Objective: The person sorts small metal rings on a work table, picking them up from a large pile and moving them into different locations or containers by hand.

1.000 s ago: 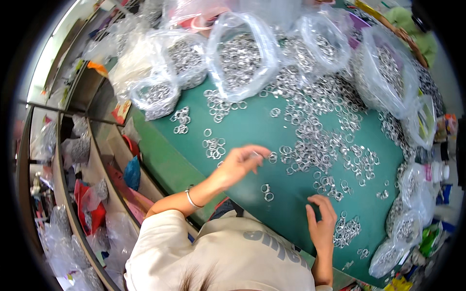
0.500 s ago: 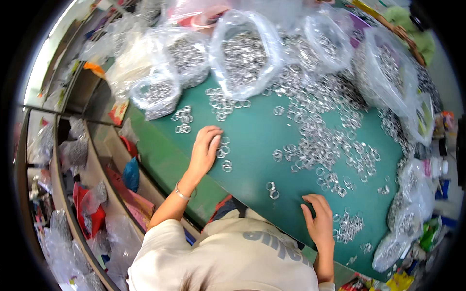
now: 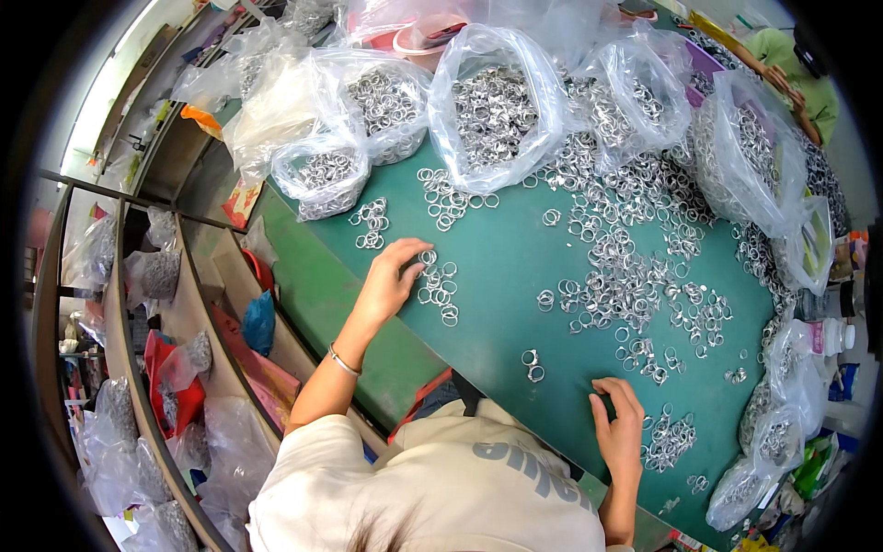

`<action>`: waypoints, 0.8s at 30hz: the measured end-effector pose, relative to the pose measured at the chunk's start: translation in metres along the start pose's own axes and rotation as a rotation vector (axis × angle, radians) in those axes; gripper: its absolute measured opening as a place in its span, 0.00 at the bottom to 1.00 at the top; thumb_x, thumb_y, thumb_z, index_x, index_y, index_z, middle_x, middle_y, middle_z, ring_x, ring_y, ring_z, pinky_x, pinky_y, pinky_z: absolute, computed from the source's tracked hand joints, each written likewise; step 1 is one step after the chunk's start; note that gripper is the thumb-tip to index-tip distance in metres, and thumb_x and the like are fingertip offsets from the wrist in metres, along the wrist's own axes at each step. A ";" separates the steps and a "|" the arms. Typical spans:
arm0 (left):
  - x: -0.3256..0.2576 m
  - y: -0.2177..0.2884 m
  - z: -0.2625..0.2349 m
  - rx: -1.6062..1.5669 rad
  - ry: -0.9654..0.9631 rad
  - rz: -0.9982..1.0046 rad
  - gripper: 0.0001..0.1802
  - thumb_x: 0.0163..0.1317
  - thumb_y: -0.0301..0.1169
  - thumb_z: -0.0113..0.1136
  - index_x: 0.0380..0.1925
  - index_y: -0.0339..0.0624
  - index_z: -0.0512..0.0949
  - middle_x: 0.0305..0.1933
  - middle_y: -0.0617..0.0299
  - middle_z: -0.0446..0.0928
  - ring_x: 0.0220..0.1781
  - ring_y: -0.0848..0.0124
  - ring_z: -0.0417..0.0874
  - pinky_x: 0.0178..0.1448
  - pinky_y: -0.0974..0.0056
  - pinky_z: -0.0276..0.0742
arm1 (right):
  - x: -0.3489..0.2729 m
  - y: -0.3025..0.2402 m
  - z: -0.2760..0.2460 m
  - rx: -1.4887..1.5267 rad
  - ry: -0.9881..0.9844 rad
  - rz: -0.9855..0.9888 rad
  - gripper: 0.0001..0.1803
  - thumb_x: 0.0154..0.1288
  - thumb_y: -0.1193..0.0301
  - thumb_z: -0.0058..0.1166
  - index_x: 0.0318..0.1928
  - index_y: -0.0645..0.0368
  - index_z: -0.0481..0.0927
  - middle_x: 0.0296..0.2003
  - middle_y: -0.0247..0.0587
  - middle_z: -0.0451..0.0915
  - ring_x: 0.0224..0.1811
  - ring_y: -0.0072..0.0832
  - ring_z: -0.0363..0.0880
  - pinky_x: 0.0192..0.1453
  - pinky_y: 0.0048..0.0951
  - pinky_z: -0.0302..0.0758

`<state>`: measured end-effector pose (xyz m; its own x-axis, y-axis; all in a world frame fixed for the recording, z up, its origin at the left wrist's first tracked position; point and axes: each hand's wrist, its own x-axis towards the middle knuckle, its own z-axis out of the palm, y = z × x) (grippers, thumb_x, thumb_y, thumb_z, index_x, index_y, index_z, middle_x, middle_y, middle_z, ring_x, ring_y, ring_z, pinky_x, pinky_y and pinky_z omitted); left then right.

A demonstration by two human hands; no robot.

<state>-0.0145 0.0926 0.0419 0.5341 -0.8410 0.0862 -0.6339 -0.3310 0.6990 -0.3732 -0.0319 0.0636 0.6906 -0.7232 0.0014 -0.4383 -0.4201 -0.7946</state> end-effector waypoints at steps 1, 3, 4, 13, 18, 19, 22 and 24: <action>0.002 0.003 -0.001 -0.011 -0.016 -0.041 0.16 0.55 0.15 0.57 0.45 0.37 0.78 0.46 0.55 0.77 0.44 0.66 0.79 0.50 0.67 0.74 | 0.001 0.000 0.000 -0.001 0.001 0.000 0.10 0.56 0.84 0.54 0.40 0.67 0.76 0.36 0.48 0.77 0.37 0.40 0.78 0.43 0.31 0.74; 0.006 0.004 0.000 -0.025 -0.013 -0.070 0.13 0.55 0.18 0.60 0.42 0.37 0.80 0.41 0.59 0.78 0.37 0.70 0.77 0.41 0.69 0.74 | 0.002 0.000 -0.001 -0.003 0.003 0.000 0.09 0.56 0.84 0.54 0.40 0.67 0.76 0.36 0.48 0.77 0.37 0.40 0.78 0.43 0.31 0.73; 0.007 0.001 0.001 -0.026 -0.010 -0.087 0.13 0.55 0.18 0.60 0.41 0.38 0.80 0.40 0.60 0.78 0.36 0.72 0.76 0.40 0.69 0.73 | 0.001 0.000 0.000 -0.003 0.004 0.001 0.09 0.56 0.84 0.54 0.40 0.68 0.76 0.36 0.48 0.77 0.37 0.40 0.78 0.43 0.31 0.73; 0.013 -0.017 -0.003 -0.385 0.063 -0.259 0.09 0.57 0.18 0.54 0.37 0.36 0.81 0.32 0.66 0.78 0.31 0.81 0.74 0.36 0.73 0.71 | 0.001 0.002 0.002 0.015 0.014 -0.001 0.09 0.56 0.84 0.53 0.39 0.67 0.76 0.35 0.48 0.77 0.36 0.39 0.78 0.43 0.31 0.73; 0.026 -0.022 -0.031 0.041 0.433 -0.163 0.08 0.54 0.18 0.58 0.35 0.34 0.79 0.33 0.57 0.81 0.33 0.71 0.81 0.39 0.68 0.74 | 0.000 0.002 0.005 0.034 0.016 0.015 0.09 0.56 0.84 0.54 0.39 0.67 0.76 0.35 0.48 0.77 0.36 0.39 0.77 0.43 0.31 0.73; 0.030 -0.030 -0.030 0.086 0.437 -0.145 0.08 0.54 0.18 0.58 0.35 0.35 0.79 0.34 0.56 0.80 0.36 0.67 0.81 0.42 0.65 0.75 | 0.000 0.003 0.005 0.027 0.017 0.006 0.09 0.56 0.84 0.54 0.39 0.67 0.77 0.35 0.47 0.77 0.36 0.39 0.78 0.43 0.30 0.73; 0.036 -0.051 -0.020 0.286 0.445 0.047 0.11 0.52 0.17 0.56 0.37 0.36 0.77 0.40 0.53 0.77 0.44 0.58 0.78 0.51 0.59 0.72 | -0.001 0.004 0.001 0.014 0.033 0.005 0.09 0.56 0.83 0.54 0.39 0.67 0.77 0.36 0.47 0.78 0.37 0.38 0.78 0.43 0.31 0.73; 0.032 -0.053 -0.017 0.256 0.425 0.108 0.15 0.51 0.15 0.53 0.40 0.38 0.76 0.47 0.51 0.73 0.52 0.54 0.72 0.58 0.56 0.68 | -0.001 0.000 -0.007 0.013 0.037 0.038 0.09 0.56 0.82 0.55 0.39 0.66 0.77 0.37 0.47 0.78 0.37 0.39 0.78 0.43 0.31 0.73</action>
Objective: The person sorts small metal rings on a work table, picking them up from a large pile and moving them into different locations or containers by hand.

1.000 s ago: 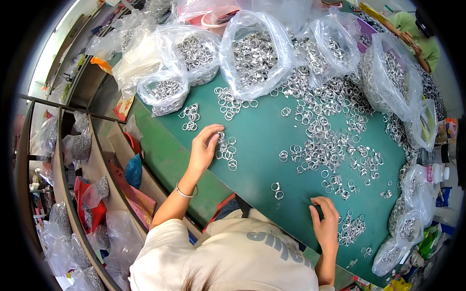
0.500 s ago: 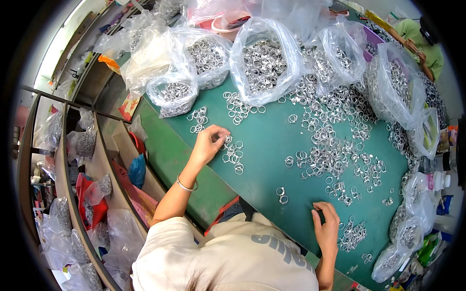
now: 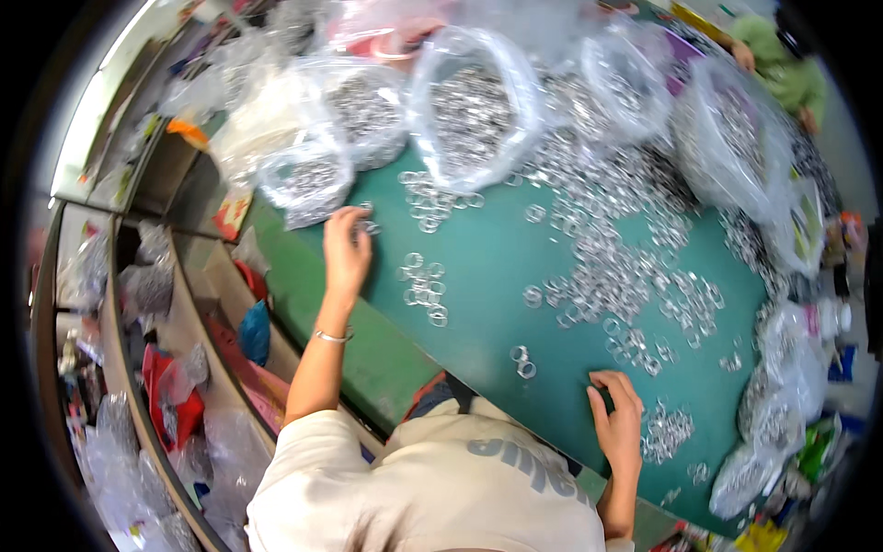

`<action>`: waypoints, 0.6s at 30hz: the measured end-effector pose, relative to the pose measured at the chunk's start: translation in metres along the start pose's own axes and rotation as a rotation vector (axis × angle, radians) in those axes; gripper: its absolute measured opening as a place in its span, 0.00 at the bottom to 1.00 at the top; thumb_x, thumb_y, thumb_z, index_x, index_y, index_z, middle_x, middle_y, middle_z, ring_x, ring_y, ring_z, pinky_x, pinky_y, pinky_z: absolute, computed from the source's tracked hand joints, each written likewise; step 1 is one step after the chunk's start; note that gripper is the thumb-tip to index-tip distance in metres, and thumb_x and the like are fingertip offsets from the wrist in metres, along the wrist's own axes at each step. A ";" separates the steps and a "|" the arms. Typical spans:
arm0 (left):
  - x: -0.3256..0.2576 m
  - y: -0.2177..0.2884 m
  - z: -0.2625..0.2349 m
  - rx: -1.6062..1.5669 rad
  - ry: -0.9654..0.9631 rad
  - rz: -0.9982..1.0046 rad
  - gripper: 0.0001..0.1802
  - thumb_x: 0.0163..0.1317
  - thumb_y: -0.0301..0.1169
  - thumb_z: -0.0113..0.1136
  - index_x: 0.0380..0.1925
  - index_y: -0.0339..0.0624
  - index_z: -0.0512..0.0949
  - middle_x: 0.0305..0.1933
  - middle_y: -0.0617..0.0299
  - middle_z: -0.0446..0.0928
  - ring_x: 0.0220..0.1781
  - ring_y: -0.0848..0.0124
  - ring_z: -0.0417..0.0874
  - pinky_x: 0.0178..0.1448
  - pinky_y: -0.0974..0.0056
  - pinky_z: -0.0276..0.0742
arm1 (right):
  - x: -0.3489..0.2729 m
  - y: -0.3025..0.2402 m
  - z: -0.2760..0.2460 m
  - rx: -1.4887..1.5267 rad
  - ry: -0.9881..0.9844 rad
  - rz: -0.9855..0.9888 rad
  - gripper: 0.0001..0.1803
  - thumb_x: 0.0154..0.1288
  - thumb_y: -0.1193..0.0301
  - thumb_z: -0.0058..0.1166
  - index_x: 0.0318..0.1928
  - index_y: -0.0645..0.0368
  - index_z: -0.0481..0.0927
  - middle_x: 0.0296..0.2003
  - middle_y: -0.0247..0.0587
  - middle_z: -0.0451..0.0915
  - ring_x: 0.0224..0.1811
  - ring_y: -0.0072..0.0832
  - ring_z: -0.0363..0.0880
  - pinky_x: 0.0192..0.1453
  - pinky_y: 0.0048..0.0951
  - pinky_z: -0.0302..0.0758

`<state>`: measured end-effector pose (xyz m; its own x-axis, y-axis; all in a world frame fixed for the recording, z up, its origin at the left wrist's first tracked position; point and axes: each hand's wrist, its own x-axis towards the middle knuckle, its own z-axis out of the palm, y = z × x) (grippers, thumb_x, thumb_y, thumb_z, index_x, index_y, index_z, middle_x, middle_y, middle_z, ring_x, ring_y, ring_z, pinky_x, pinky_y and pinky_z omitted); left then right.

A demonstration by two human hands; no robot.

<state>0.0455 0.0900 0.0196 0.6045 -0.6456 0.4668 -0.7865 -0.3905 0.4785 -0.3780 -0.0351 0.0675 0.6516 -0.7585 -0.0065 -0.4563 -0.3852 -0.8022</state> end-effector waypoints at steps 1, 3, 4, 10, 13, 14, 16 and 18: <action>-0.002 0.009 -0.003 0.081 0.020 0.039 0.16 0.52 0.15 0.53 0.42 0.38 0.76 0.47 0.51 0.73 0.51 0.54 0.73 0.57 0.56 0.68 | -0.002 0.001 -0.007 0.000 0.030 0.026 0.09 0.56 0.82 0.55 0.39 0.66 0.77 0.37 0.47 0.78 0.38 0.39 0.78 0.44 0.31 0.73; -0.009 0.040 -0.009 0.049 0.064 0.014 0.16 0.53 0.15 0.51 0.42 0.38 0.76 0.49 0.51 0.73 0.52 0.55 0.73 0.56 0.56 0.69 | 0.000 0.006 -0.020 0.000 0.083 0.069 0.09 0.55 0.82 0.56 0.38 0.66 0.77 0.37 0.47 0.78 0.40 0.40 0.78 0.45 0.31 0.73; -0.011 0.066 -0.009 -0.059 0.007 -0.033 0.15 0.54 0.15 0.52 0.41 0.37 0.76 0.50 0.51 0.73 0.53 0.55 0.74 0.58 0.57 0.69 | 0.000 0.012 -0.024 -0.101 0.149 0.051 0.12 0.54 0.82 0.58 0.41 0.65 0.77 0.40 0.47 0.77 0.44 0.42 0.76 0.49 0.32 0.72; -0.015 0.206 0.049 -0.404 -0.710 0.370 0.28 0.52 0.23 0.63 0.56 0.44 0.70 0.62 0.51 0.64 0.64 0.53 0.66 0.64 0.57 0.65 | 0.052 0.013 -0.017 -0.438 0.082 -0.089 0.37 0.48 0.70 0.67 0.60 0.56 0.68 0.62 0.48 0.60 0.63 0.49 0.57 0.62 0.49 0.59; -0.017 0.243 0.090 -0.267 -0.684 0.639 0.30 0.49 0.27 0.67 0.55 0.46 0.71 0.63 0.54 0.64 0.65 0.54 0.64 0.64 0.54 0.63 | 0.072 0.031 -0.011 -0.498 0.067 -0.173 0.32 0.49 0.72 0.66 0.56 0.56 0.71 0.59 0.46 0.63 0.62 0.47 0.61 0.60 0.46 0.63; -0.019 0.245 0.100 -0.214 -0.659 0.709 0.29 0.49 0.28 0.67 0.54 0.46 0.72 0.62 0.55 0.64 0.64 0.55 0.64 0.63 0.54 0.63 | 0.072 0.037 -0.014 -0.458 0.056 -0.156 0.29 0.49 0.73 0.65 0.54 0.56 0.72 0.58 0.45 0.65 0.60 0.45 0.63 0.58 0.44 0.65; -0.018 0.243 0.113 -0.173 -0.706 0.729 0.25 0.49 0.28 0.66 0.50 0.46 0.74 0.60 0.56 0.66 0.61 0.56 0.66 0.58 0.54 0.65 | 0.072 0.047 -0.019 -0.373 0.027 -0.117 0.23 0.50 0.76 0.64 0.49 0.57 0.75 0.54 0.42 0.69 0.56 0.41 0.68 0.54 0.39 0.68; -0.016 0.240 0.121 -0.167 -0.724 0.733 0.21 0.48 0.27 0.65 0.45 0.46 0.75 0.57 0.57 0.68 0.58 0.58 0.67 0.55 0.55 0.66 | 0.069 0.054 -0.029 -0.271 0.206 -0.166 0.12 0.53 0.82 0.58 0.40 0.62 0.77 0.41 0.41 0.76 0.39 0.37 0.76 0.40 0.33 0.73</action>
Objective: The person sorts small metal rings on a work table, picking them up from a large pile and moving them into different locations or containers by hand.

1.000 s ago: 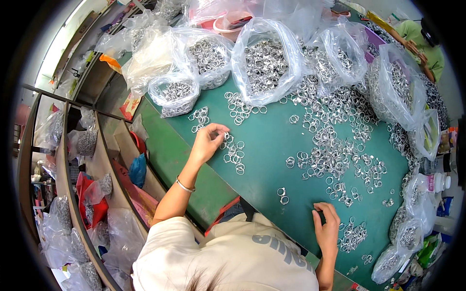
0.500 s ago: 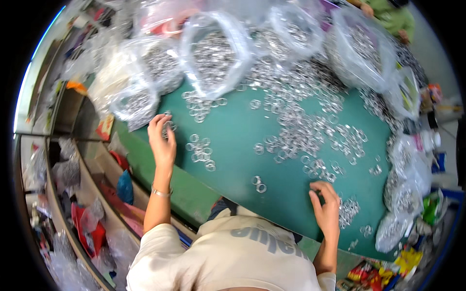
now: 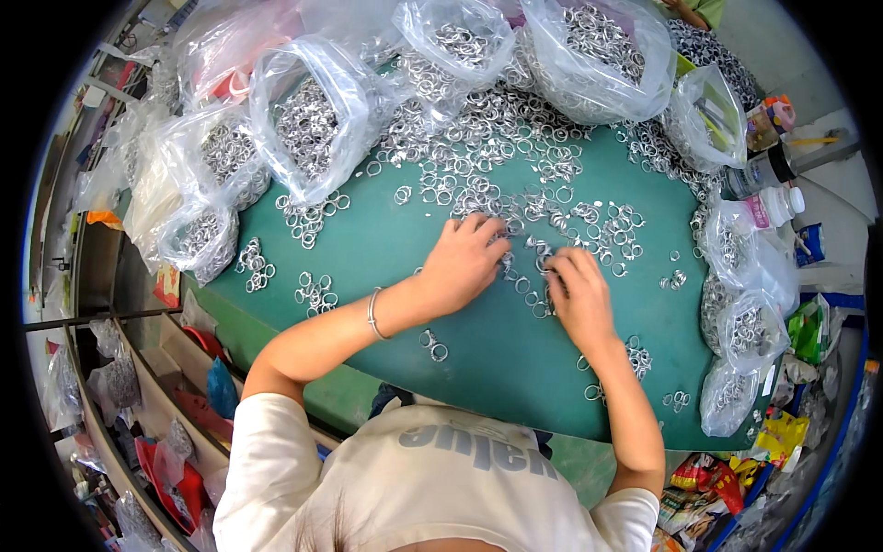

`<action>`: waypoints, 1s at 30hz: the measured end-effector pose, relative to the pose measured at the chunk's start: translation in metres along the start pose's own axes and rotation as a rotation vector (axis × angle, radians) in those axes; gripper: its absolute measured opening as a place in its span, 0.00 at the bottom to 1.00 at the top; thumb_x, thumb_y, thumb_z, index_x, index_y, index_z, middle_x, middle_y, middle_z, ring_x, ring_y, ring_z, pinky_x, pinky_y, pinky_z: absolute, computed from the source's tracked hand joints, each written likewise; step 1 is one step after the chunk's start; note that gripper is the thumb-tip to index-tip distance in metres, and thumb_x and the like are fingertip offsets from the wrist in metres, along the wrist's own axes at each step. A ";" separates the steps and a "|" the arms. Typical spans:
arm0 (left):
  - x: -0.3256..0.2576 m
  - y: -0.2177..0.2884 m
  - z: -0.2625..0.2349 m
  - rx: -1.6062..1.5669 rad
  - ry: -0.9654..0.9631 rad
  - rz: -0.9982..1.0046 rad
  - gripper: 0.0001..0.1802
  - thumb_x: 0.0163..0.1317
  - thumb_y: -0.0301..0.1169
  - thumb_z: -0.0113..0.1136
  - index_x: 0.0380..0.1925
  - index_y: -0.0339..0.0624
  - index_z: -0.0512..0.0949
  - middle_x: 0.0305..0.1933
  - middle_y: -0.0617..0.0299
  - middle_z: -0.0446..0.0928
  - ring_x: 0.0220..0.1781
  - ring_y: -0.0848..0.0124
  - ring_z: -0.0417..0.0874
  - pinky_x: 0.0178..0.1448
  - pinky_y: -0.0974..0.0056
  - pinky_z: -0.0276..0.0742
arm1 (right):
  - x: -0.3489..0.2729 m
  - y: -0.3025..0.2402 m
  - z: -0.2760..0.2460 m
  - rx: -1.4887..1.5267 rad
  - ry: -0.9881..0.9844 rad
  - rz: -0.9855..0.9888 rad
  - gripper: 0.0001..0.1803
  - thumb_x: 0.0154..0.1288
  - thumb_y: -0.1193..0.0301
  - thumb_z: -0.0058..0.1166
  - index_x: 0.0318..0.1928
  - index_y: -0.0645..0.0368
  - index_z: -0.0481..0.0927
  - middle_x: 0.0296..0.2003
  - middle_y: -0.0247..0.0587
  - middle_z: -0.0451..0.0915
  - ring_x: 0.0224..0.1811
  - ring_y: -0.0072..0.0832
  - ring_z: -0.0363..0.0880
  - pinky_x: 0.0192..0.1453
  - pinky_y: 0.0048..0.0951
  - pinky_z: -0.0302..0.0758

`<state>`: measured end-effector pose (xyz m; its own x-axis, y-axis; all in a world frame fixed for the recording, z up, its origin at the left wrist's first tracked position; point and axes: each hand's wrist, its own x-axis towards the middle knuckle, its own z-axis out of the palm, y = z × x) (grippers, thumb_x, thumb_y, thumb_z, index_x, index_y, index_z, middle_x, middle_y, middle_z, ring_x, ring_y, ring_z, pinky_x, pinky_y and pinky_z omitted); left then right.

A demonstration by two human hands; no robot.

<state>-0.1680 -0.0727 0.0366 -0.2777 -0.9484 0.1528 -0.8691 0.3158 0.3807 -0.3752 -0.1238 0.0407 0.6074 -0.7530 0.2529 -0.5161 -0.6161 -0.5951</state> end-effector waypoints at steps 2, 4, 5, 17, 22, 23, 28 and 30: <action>0.000 -0.007 0.002 -0.024 0.021 -0.003 0.17 0.48 0.27 0.64 0.40 0.46 0.75 0.54 0.59 0.69 0.57 0.58 0.67 0.53 0.56 0.66 | -0.004 0.015 -0.010 0.153 0.029 0.145 0.09 0.55 0.83 0.55 0.39 0.64 0.77 0.35 0.43 0.77 0.32 0.36 0.77 0.35 0.32 0.73; 0.003 -0.011 -0.002 -0.232 0.141 -0.057 0.12 0.50 0.21 0.60 0.36 0.40 0.74 0.45 0.56 0.72 0.50 0.57 0.72 0.51 0.58 0.69 | -0.005 0.017 -0.026 0.220 0.010 0.335 0.06 0.59 0.83 0.52 0.37 0.66 0.77 0.28 0.44 0.77 0.23 0.28 0.74 0.27 0.26 0.71; 0.004 -0.018 -0.003 -0.341 0.174 -0.096 0.11 0.50 0.19 0.59 0.35 0.39 0.74 0.43 0.55 0.73 0.48 0.57 0.74 0.50 0.58 0.70 | -0.007 0.021 -0.032 0.216 -0.002 0.420 0.07 0.58 0.83 0.53 0.38 0.66 0.77 0.27 0.42 0.77 0.24 0.27 0.74 0.30 0.26 0.71; 0.025 0.005 -0.011 -0.045 0.182 -0.129 0.15 0.55 0.21 0.58 0.44 0.42 0.76 0.52 0.59 0.72 0.57 0.61 0.69 0.59 0.57 0.61 | 0.021 0.008 0.003 -0.243 0.004 0.000 0.14 0.49 0.73 0.65 0.37 0.64 0.78 0.39 0.41 0.75 0.42 0.39 0.70 0.46 0.37 0.66; 0.031 0.014 -0.004 -0.303 0.046 0.051 0.21 0.53 0.25 0.63 0.50 0.42 0.74 0.53 0.58 0.72 0.54 0.58 0.70 0.56 0.55 0.64 | 0.016 0.008 -0.006 0.109 0.069 0.173 0.14 0.44 0.78 0.67 0.34 0.63 0.78 0.32 0.41 0.78 0.37 0.39 0.73 0.44 0.36 0.69; 0.035 0.019 -0.002 -0.395 0.074 0.087 0.24 0.52 0.26 0.64 0.51 0.41 0.73 0.49 0.57 0.74 0.50 0.57 0.73 0.53 0.55 0.67 | 0.018 0.005 -0.008 0.160 0.051 0.154 0.14 0.44 0.79 0.66 0.34 0.64 0.78 0.31 0.43 0.79 0.35 0.39 0.74 0.43 0.36 0.71; 0.045 0.011 0.008 -0.428 0.040 0.065 0.20 0.52 0.23 0.62 0.48 0.40 0.75 0.39 0.56 0.77 0.42 0.57 0.77 0.47 0.56 0.70 | 0.018 0.015 -0.019 0.096 0.069 0.018 0.13 0.49 0.80 0.63 0.38 0.64 0.78 0.33 0.44 0.78 0.34 0.41 0.74 0.40 0.36 0.72; 0.041 0.001 0.005 -0.211 0.099 0.075 0.19 0.52 0.22 0.62 0.46 0.40 0.76 0.41 0.56 0.77 0.44 0.58 0.76 0.48 0.57 0.69 | 0.016 0.014 -0.032 0.126 0.098 0.116 0.12 0.52 0.81 0.61 0.39 0.64 0.78 0.34 0.45 0.78 0.34 0.41 0.74 0.38 0.36 0.72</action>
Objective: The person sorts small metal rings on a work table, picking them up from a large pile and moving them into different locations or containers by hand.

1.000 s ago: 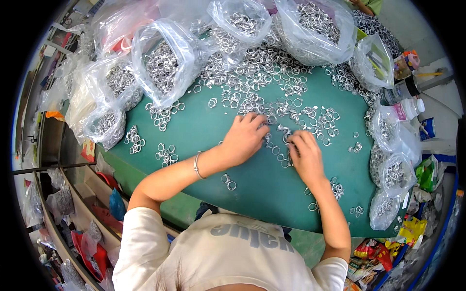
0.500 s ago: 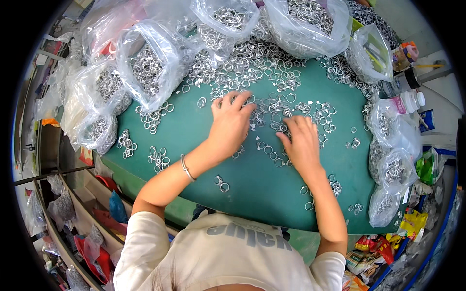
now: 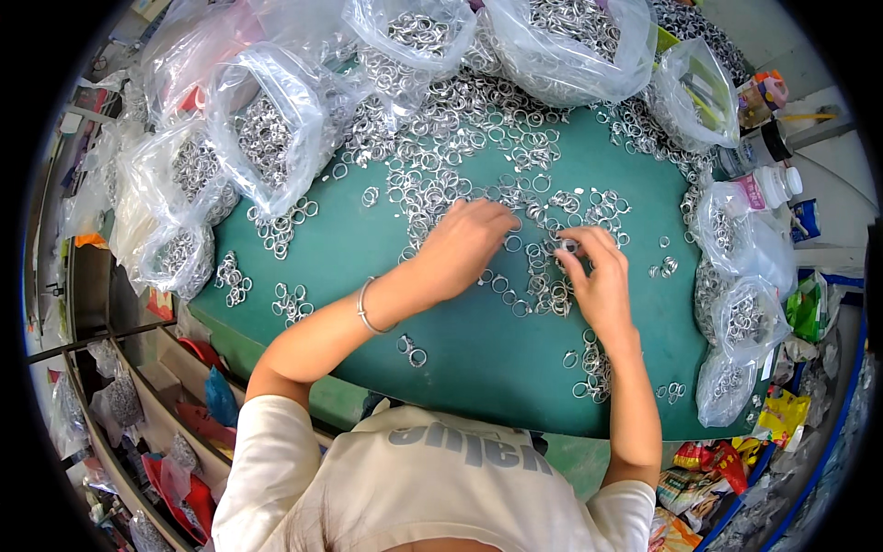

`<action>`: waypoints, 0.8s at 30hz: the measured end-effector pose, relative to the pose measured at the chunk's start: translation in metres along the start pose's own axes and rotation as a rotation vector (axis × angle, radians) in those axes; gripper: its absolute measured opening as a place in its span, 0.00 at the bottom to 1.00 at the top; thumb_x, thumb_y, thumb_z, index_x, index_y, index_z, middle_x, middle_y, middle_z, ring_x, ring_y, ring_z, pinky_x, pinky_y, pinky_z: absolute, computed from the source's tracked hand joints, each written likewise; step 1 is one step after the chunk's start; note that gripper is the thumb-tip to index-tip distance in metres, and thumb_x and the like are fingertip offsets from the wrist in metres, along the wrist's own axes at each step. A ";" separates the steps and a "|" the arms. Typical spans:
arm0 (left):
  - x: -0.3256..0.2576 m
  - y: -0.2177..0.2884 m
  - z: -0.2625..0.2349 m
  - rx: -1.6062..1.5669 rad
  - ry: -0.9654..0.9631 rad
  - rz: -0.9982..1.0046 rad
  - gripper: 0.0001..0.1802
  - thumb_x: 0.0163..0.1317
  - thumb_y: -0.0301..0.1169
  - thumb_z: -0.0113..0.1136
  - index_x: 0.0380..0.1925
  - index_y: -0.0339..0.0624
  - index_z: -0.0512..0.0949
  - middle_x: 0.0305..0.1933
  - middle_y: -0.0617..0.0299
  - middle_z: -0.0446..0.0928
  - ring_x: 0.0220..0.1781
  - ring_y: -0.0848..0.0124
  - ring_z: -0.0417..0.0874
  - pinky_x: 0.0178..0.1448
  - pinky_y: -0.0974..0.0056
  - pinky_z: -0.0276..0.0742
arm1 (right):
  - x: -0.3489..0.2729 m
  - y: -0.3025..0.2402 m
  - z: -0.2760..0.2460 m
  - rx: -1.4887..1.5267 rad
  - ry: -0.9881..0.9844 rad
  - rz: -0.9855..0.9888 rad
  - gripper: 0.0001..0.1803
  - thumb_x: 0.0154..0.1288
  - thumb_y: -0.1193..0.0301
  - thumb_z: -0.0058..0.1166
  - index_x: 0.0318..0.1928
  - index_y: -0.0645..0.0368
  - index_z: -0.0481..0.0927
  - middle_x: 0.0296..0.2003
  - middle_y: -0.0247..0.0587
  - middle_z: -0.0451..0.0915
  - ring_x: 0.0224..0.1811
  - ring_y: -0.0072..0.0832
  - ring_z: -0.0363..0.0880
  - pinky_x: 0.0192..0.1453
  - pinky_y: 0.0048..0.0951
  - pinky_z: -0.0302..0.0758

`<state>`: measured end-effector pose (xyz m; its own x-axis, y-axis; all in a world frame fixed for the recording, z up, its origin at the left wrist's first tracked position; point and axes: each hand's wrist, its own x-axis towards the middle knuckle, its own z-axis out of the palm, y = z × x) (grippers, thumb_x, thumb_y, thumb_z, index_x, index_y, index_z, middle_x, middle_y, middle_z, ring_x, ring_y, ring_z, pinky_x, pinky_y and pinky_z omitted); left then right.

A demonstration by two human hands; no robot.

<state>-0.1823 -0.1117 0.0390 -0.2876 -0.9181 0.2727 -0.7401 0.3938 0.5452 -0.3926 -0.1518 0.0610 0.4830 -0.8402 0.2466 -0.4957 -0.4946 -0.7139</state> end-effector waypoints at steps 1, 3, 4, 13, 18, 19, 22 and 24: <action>-0.002 0.002 -0.002 0.103 0.002 -0.018 0.18 0.51 0.22 0.61 0.45 0.42 0.77 0.46 0.58 0.74 0.49 0.61 0.73 0.49 0.58 0.65 | -0.003 0.001 -0.002 0.032 0.007 0.043 0.13 0.54 0.81 0.59 0.42 0.64 0.78 0.34 0.46 0.77 0.32 0.39 0.74 0.36 0.35 0.72; -0.002 0.010 0.005 0.115 -0.005 0.011 0.18 0.51 0.23 0.62 0.45 0.44 0.77 0.49 0.59 0.72 0.51 0.63 0.71 0.51 0.57 0.63 | -0.005 -0.003 -0.009 0.001 -0.086 0.147 0.14 0.54 0.81 0.59 0.43 0.64 0.78 0.34 0.45 0.76 0.31 0.37 0.73 0.35 0.34 0.72; 0.000 0.014 0.009 0.121 -0.008 0.027 0.18 0.51 0.23 0.62 0.45 0.44 0.77 0.51 0.60 0.71 0.52 0.63 0.70 0.51 0.57 0.62 | -0.006 -0.004 -0.012 -0.015 -0.132 0.199 0.14 0.54 0.81 0.59 0.44 0.64 0.78 0.34 0.45 0.76 0.30 0.36 0.73 0.35 0.34 0.71; 0.011 0.017 0.017 -0.274 -0.001 -0.089 0.14 0.51 0.21 0.64 0.39 0.38 0.77 0.34 0.60 0.79 0.35 0.66 0.79 0.45 0.62 0.70 | -0.036 0.004 -0.041 0.099 -0.114 0.255 0.10 0.56 0.81 0.56 0.40 0.64 0.79 0.33 0.39 0.75 0.26 0.24 0.70 0.29 0.25 0.67; 0.013 0.040 0.002 -0.638 -0.109 -0.365 0.11 0.52 0.20 0.65 0.37 0.35 0.79 0.35 0.62 0.81 0.35 0.76 0.80 0.41 0.70 0.76 | -0.038 -0.008 -0.014 0.684 -0.183 0.571 0.11 0.65 0.74 0.52 0.47 0.64 0.77 0.29 0.31 0.75 0.25 0.17 0.70 0.27 0.19 0.66; 0.012 0.042 0.002 -0.660 -0.105 -0.378 0.10 0.52 0.20 0.65 0.37 0.34 0.79 0.35 0.62 0.81 0.36 0.78 0.80 0.40 0.71 0.77 | -0.036 -0.011 -0.010 0.739 -0.206 0.596 0.14 0.68 0.72 0.49 0.51 0.64 0.75 0.28 0.29 0.74 0.25 0.15 0.70 0.27 0.17 0.66; 0.009 0.041 0.003 -0.907 -0.119 -0.499 0.07 0.54 0.20 0.65 0.33 0.32 0.80 0.35 0.62 0.80 0.37 0.77 0.80 0.43 0.71 0.78 | -0.034 -0.012 -0.005 0.891 -0.203 0.645 0.11 0.69 0.73 0.49 0.48 0.64 0.76 0.27 0.29 0.74 0.25 0.15 0.70 0.27 0.17 0.66; 0.007 0.044 0.001 -0.961 -0.121 -0.493 0.06 0.55 0.20 0.64 0.33 0.32 0.79 0.35 0.61 0.80 0.38 0.78 0.80 0.44 0.72 0.78 | -0.034 -0.014 -0.003 1.058 -0.200 0.721 0.09 0.69 0.73 0.49 0.46 0.64 0.76 0.26 0.29 0.75 0.25 0.15 0.70 0.27 0.18 0.65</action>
<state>-0.2172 -0.1012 0.0639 -0.1862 -0.9624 -0.1979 -0.0207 -0.1976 0.9801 -0.4042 -0.1174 0.0646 0.4916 -0.7488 -0.4447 0.0754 0.5453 -0.8349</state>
